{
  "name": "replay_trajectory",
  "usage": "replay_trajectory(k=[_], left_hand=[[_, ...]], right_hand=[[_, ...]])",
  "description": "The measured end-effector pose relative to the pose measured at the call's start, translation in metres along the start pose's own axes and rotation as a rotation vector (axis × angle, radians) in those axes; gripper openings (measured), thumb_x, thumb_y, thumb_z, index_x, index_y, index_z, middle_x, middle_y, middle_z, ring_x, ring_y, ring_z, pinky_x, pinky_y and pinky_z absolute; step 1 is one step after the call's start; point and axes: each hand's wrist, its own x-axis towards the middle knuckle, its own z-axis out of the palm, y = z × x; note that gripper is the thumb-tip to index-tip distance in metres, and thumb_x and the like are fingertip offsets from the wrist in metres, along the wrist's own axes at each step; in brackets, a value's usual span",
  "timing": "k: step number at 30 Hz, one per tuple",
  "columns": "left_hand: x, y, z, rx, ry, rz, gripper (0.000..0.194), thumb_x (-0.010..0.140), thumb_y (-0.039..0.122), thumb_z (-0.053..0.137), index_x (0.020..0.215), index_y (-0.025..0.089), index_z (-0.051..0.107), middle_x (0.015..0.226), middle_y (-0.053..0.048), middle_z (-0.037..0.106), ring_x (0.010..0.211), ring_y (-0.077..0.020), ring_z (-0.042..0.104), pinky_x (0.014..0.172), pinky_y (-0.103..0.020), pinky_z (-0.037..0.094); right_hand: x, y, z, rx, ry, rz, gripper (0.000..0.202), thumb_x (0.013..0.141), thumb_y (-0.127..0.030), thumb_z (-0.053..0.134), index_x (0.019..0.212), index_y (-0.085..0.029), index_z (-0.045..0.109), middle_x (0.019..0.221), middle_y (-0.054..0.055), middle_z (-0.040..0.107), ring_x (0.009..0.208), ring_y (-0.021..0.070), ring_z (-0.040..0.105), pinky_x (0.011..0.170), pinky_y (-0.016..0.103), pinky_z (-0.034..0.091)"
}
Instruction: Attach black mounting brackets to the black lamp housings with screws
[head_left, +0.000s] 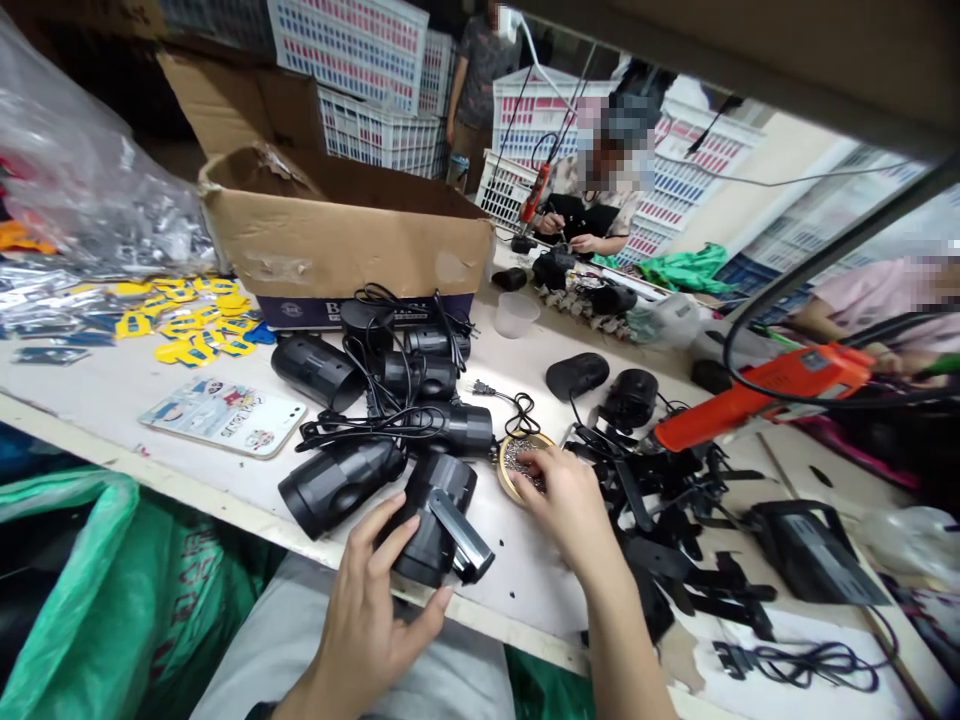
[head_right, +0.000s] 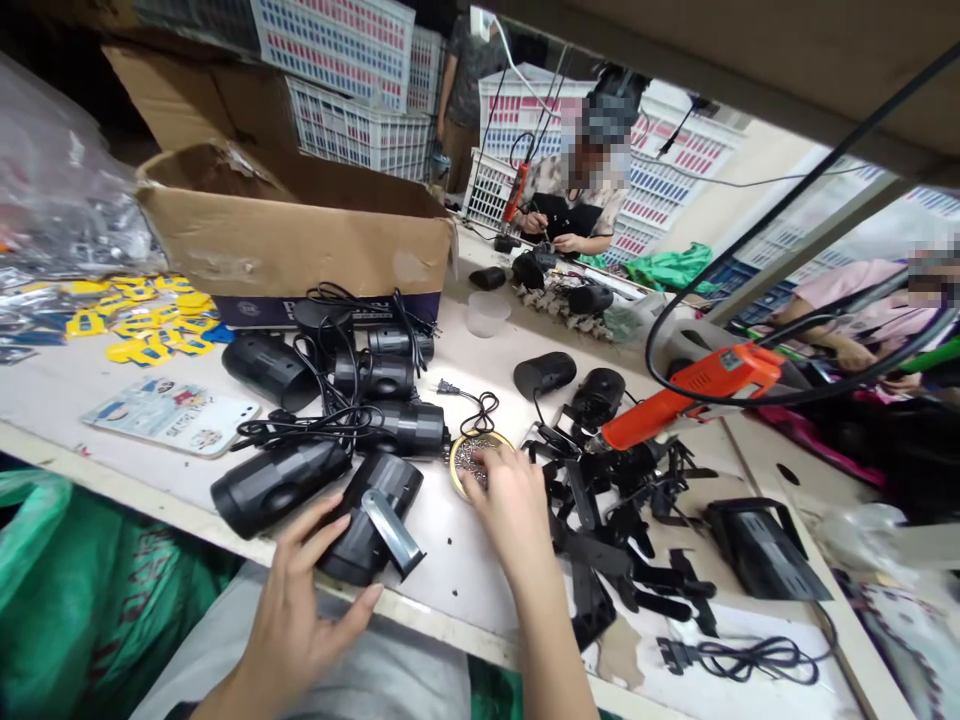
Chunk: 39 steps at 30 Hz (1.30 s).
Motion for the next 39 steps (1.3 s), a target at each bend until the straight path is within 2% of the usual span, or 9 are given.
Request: replay_trajectory(k=[6,14,19,24,28,30,33,35,39], left_hand=[[-0.002,-0.002,-0.002,-0.051,-0.007,-0.032,0.059,0.093,0.023,0.064,0.145,0.012,0.039,0.146,-0.022,0.045,0.139,-0.0307,0.046,0.113,-0.048,0.041],[-0.008,-0.009,-0.004,-0.121,0.002,-0.106,0.056,0.093,0.020,0.061,0.145,0.015,0.040,0.148,-0.019,0.046,0.137,-0.0289,0.049,0.111,-0.045,0.043],[-0.007,-0.007,-0.010,-0.174,0.036,-0.148,0.052,0.095,0.018,0.057,0.145,0.017,0.042,0.149,-0.016,0.045,0.140,-0.0261,0.046,0.116,-0.041,0.039],[0.007,0.002,-0.019,-0.122,0.216,-0.113,0.037,0.091,0.014,0.061,0.128,0.017,0.057,0.138,-0.013,0.053,0.133,-0.0230,0.051,0.115,-0.034,0.038],[0.021,0.014,-0.024,-0.191,0.287,-0.058,0.029,0.089,0.008,0.064,0.117,0.016,0.062,0.127,-0.011,0.058,0.123,-0.0212,0.057,0.111,-0.034,0.042],[0.030,0.023,-0.026,-0.211,0.237,0.000,0.026,0.090,0.009,0.063,0.115,0.016,0.063,0.120,-0.009,0.061,0.118,-0.0200,0.058,0.110,-0.033,0.043],[0.043,0.035,-0.029,-0.228,0.084,0.095,0.028,0.099,0.019,0.058,0.126,0.017,0.062,0.120,-0.007,0.063,0.118,-0.0179,0.056,0.109,-0.029,0.043],[0.049,0.040,-0.031,-0.297,0.022,0.105,0.031,0.103,0.025,0.054,0.133,0.019,0.061,0.119,-0.004,0.064,0.114,-0.0143,0.057,0.105,-0.023,0.045],[0.048,0.039,-0.033,-0.474,0.055,0.067,0.028,0.101,0.023,0.061,0.129,0.021,0.065,0.106,-0.001,0.066,0.102,-0.0114,0.059,0.090,-0.020,0.051]], right_hand=[[0.011,0.003,0.012,0.032,-0.065,0.031,0.005,0.087,-0.019,0.068,0.084,-0.021,0.070,0.079,0.001,0.065,0.080,0.0216,0.060,0.071,0.033,0.024],[0.002,-0.002,0.013,0.172,0.031,0.054,0.017,0.098,-0.027,0.057,0.084,-0.020,0.065,0.080,0.001,0.062,0.083,0.0219,0.057,0.079,0.035,0.028],[0.000,-0.005,0.012,0.251,0.159,0.030,0.017,0.096,-0.027,0.052,0.083,-0.020,0.061,0.082,0.001,0.060,0.078,0.0202,0.056,0.077,0.034,0.032],[-0.008,-0.008,-0.006,0.323,0.423,0.077,0.024,0.101,-0.035,0.049,0.085,-0.020,0.060,0.081,0.002,0.058,0.077,0.0208,0.053,0.076,0.034,0.038],[-0.031,-0.033,-0.023,0.576,0.607,0.116,0.019,0.101,-0.035,0.059,0.090,-0.021,0.065,0.086,0.002,0.063,0.080,0.0192,0.057,0.075,0.031,0.043],[-0.046,-0.057,-0.028,0.716,0.511,0.090,0.018,0.101,-0.034,0.061,0.089,-0.022,0.067,0.085,0.001,0.064,0.080,0.0181,0.059,0.074,0.029,0.044],[-0.065,-0.093,-0.031,0.946,0.174,0.013,0.022,0.101,-0.037,0.063,0.084,-0.022,0.068,0.079,0.000,0.065,0.078,0.0171,0.058,0.073,0.028,0.044],[-0.072,-0.109,-0.032,1.112,0.012,0.007,0.027,0.101,-0.042,0.064,0.083,-0.022,0.069,0.077,0.000,0.064,0.076,0.0167,0.056,0.072,0.028,0.042],[-0.074,-0.115,-0.032,1.200,-0.076,-0.003,0.030,0.099,-0.046,0.067,0.083,-0.021,0.074,0.073,0.000,0.063,0.073,0.0157,0.053,0.069,0.028,0.040]])
